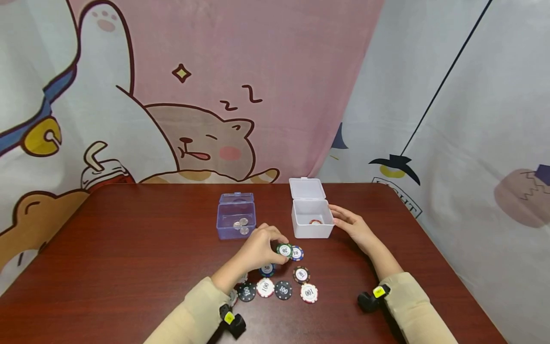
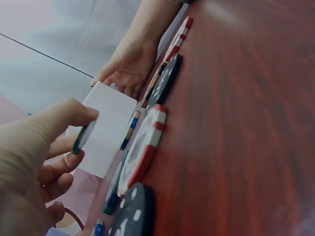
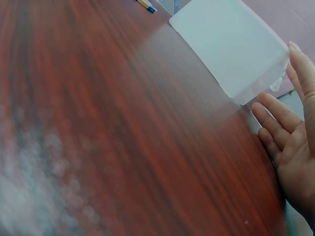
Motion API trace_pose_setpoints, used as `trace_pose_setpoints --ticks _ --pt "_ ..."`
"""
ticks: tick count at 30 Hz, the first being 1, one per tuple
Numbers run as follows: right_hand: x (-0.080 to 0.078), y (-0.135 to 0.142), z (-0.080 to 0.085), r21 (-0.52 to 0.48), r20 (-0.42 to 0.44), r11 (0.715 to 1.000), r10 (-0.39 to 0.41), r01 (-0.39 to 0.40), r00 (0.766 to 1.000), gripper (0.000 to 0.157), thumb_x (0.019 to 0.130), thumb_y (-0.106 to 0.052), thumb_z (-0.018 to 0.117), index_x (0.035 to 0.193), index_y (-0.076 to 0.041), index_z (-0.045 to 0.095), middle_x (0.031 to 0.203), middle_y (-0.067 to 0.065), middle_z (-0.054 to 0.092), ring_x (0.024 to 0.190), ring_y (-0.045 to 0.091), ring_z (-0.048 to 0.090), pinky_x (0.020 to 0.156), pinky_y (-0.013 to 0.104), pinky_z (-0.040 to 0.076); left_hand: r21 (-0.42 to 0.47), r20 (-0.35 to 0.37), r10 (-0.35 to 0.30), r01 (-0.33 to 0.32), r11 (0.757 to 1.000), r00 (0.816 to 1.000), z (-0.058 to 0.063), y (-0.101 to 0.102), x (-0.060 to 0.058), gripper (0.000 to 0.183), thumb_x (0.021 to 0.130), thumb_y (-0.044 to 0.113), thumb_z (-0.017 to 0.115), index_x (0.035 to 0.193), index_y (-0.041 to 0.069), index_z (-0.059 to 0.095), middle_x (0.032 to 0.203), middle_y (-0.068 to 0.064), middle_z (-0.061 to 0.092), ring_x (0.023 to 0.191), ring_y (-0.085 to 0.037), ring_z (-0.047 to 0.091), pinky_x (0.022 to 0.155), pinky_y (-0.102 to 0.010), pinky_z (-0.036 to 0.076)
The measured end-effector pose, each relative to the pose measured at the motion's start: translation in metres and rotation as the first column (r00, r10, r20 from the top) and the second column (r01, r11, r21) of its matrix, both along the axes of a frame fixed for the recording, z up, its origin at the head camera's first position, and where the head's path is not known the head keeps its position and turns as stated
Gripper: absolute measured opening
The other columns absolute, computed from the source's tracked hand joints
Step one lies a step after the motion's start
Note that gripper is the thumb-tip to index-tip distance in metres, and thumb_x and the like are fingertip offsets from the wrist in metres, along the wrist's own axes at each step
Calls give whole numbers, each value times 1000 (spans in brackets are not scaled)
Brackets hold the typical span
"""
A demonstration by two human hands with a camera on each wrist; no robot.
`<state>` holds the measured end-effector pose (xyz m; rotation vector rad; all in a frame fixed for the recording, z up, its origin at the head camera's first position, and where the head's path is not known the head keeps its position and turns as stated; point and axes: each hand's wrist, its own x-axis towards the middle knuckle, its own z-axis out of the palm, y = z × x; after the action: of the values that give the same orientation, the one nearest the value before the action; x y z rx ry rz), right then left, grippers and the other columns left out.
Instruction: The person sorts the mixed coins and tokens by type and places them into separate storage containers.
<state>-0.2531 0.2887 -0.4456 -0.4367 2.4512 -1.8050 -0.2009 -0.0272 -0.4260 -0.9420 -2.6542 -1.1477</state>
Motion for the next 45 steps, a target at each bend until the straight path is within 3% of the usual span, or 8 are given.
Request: trace_pose_setpoints --ticks 4,11,21,32,40,45 --pt "0 1 0 3 4 1000 -1 1 1000 48 97 -13 56 143 -7 44 138 19 49 126 33 43 102 46 32 59 5 14 -14 998 1000 4 3 -1 34 61 19 87 92 12 76 86 12 63 86 -11 48 74 -27 41" --pt "-2 2 -2 -14 -7 1000 10 -10 1000 47 97 -10 56 142 -5 45 137 21 50 125 35 44 93 21 38 118 39 5 -9 993 999 14 9 -2 33 63 16 86 93 11 76 86 11 62 88 -12 48 73 -28 43" --pt "-2 2 -2 -13 -6 1000 7 -7 1000 47 97 -11 56 142 -5 45 137 21 50 125 34 44 92 20 38 143 20 10 -13 990 1000 30 19 -6 33 63 16 87 93 10 76 88 6 64 89 -16 49 75 -30 41" --pt "-1 2 -2 -18 -7 1000 9 -9 1000 48 96 -14 58 142 -5 45 136 21 50 123 32 46 91 20 39 184 -14 76 -72 980 997 37 30 -26 35 66 16 86 99 6 76 88 4 65 87 -17 50 75 -30 40" --pt "0 1 -2 11 10 1000 -11 11 1000 50 96 -19 59 143 -8 45 137 18 50 123 28 46 99 38 36 179 0 139 -136 974 990 37 39 -41 35 69 18 84 101 7 75 92 2 64 90 -19 50 78 -31 40" --pt "0 1 -1 -4 6 1000 -1 2 1000 49 97 -17 58 143 -7 45 138 19 49 122 25 47 95 28 38 205 -5 173 -168 964 985 35 45 -48 37 69 17 84 103 5 75 94 0 65 92 -20 50 80 -30 40"
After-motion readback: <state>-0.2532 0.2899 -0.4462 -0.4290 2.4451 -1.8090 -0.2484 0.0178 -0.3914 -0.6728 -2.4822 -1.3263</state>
